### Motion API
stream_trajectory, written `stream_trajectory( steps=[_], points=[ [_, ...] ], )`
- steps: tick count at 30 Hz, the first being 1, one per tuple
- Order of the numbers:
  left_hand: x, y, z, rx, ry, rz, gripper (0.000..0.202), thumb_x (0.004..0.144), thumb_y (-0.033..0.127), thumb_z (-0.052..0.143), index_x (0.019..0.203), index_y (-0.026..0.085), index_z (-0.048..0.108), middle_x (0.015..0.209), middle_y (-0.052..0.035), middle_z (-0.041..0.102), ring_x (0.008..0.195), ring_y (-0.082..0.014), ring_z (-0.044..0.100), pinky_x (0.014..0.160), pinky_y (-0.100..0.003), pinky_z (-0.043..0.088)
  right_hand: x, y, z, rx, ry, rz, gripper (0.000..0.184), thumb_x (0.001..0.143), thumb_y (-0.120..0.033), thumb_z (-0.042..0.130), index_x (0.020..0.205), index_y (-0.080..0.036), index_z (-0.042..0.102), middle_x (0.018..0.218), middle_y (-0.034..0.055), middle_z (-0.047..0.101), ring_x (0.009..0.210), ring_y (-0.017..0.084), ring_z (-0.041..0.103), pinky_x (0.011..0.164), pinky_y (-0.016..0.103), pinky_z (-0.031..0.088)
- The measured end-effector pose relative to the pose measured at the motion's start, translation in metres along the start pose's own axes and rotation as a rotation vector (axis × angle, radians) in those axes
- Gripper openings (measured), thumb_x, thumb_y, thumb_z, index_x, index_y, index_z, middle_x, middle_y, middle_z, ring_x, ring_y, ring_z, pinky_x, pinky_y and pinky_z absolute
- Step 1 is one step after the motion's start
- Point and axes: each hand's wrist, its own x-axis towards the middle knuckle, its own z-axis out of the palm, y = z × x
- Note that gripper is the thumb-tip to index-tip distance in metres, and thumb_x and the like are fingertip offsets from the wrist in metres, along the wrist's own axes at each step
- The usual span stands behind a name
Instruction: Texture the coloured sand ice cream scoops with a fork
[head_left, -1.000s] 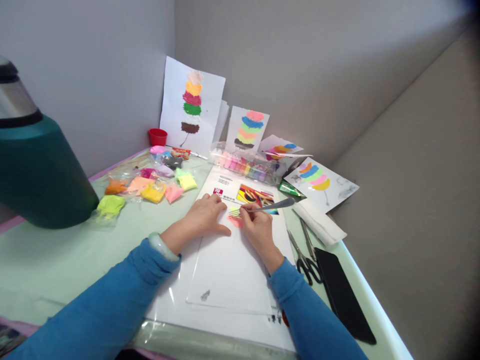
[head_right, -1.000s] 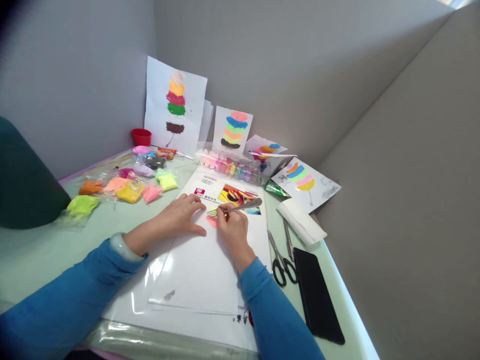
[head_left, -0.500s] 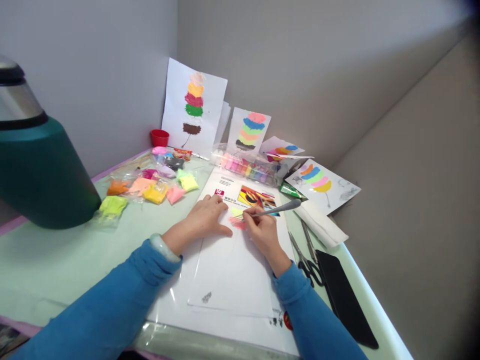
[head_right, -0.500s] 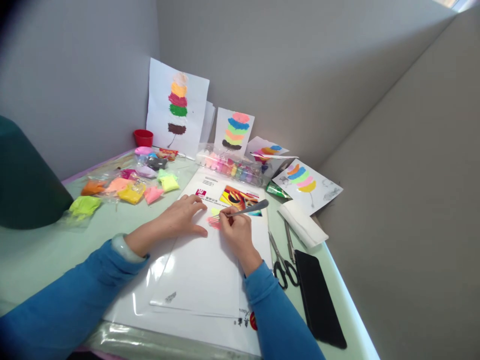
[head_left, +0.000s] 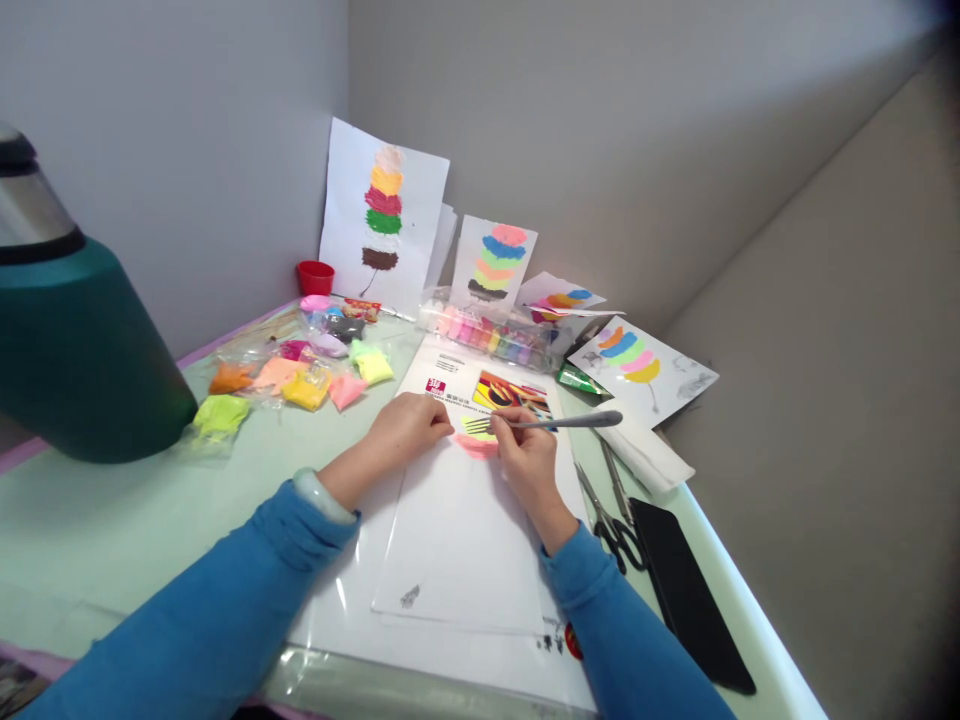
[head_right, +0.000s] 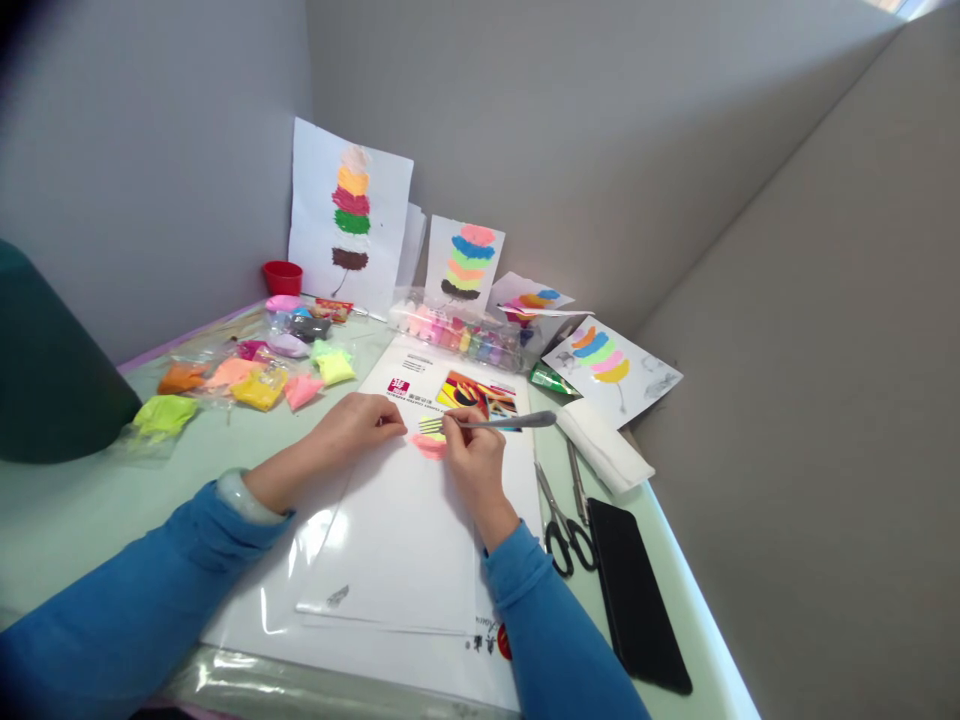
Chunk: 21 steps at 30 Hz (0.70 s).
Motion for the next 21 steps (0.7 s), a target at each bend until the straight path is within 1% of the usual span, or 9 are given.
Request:
stream_trajectory(
  steps=[3, 7, 10, 13, 16, 21],
  points=[
    [-0.0007, -0.0026, 0.0005, 0.067, 0.015, -0.052, 0.022, 0.079, 0.032, 0.053, 0.073, 0.019, 0.069, 0.075, -0.0063, 0.070, 0.070, -0.0187, 0.058, 0.062, -0.030, 0.037, 0.0003, 0.0024, 0.0016, -0.080, -0.002, 0.016, 0.017, 0.083, -0.032, 0.056, 0.079, -0.018, 0.065, 0.069, 0.0011, 0.066, 0.061, 0.015, 0.061, 0.062, 0.027, 0.047],
    [0.0002, -0.0066, 0.0041, 0.121, -0.020, -0.049, 0.022, 0.080, 0.035, 0.054, 0.070, 0.020, 0.066, 0.071, -0.0064, 0.067, 0.069, -0.0200, 0.058, 0.062, -0.031, 0.035, -0.0007, 0.0031, 0.0048, -0.190, -0.021, -0.019, 0.018, 0.085, -0.031, 0.053, 0.077, -0.019, 0.065, 0.065, 0.0001, 0.065, 0.057, 0.015, 0.057, 0.062, 0.027, 0.045],
    [0.0007, -0.0078, 0.0054, 0.118, -0.010, -0.063, 0.024, 0.081, 0.038, 0.053, 0.070, 0.019, 0.064, 0.071, -0.0065, 0.066, 0.070, -0.0203, 0.058, 0.062, -0.031, 0.035, -0.0009, 0.0030, 0.0057, -0.232, -0.029, -0.046, 0.019, 0.086, -0.030, 0.052, 0.077, -0.019, 0.066, 0.066, 0.0005, 0.067, 0.057, 0.015, 0.058, 0.063, 0.026, 0.044],
    [0.0010, -0.0086, 0.0055, 0.086, 0.002, -0.087, 0.019, 0.078, 0.035, 0.054, 0.073, 0.019, 0.064, 0.074, -0.0059, 0.067, 0.070, -0.0198, 0.058, 0.061, -0.030, 0.035, -0.0007, 0.0032, 0.0060, -0.243, -0.031, -0.039, 0.020, 0.086, -0.030, 0.052, 0.077, -0.019, 0.066, 0.068, 0.0010, 0.068, 0.059, 0.015, 0.059, 0.064, 0.026, 0.044],
    [0.0010, -0.0094, 0.0053, 0.068, -0.017, -0.093, 0.014, 0.073, 0.030, 0.056, 0.075, 0.019, 0.064, 0.077, -0.0057, 0.068, 0.072, -0.0196, 0.059, 0.061, -0.029, 0.036, -0.0004, 0.0040, 0.0066, -0.255, -0.037, -0.034, 0.020, 0.086, -0.030, 0.052, 0.077, -0.019, 0.067, 0.070, 0.0015, 0.069, 0.060, 0.016, 0.061, 0.066, 0.027, 0.045],
    [0.0001, -0.0076, 0.0038, 0.071, -0.031, -0.086, 0.013, 0.071, 0.028, 0.056, 0.074, 0.019, 0.064, 0.078, -0.0056, 0.068, 0.073, -0.0193, 0.060, 0.061, -0.029, 0.037, -0.0005, 0.0049, 0.0080, -0.284, -0.053, -0.059, 0.020, 0.086, -0.030, 0.052, 0.078, -0.020, 0.067, 0.070, 0.0011, 0.069, 0.058, 0.016, 0.060, 0.065, 0.027, 0.044]
  ],
)
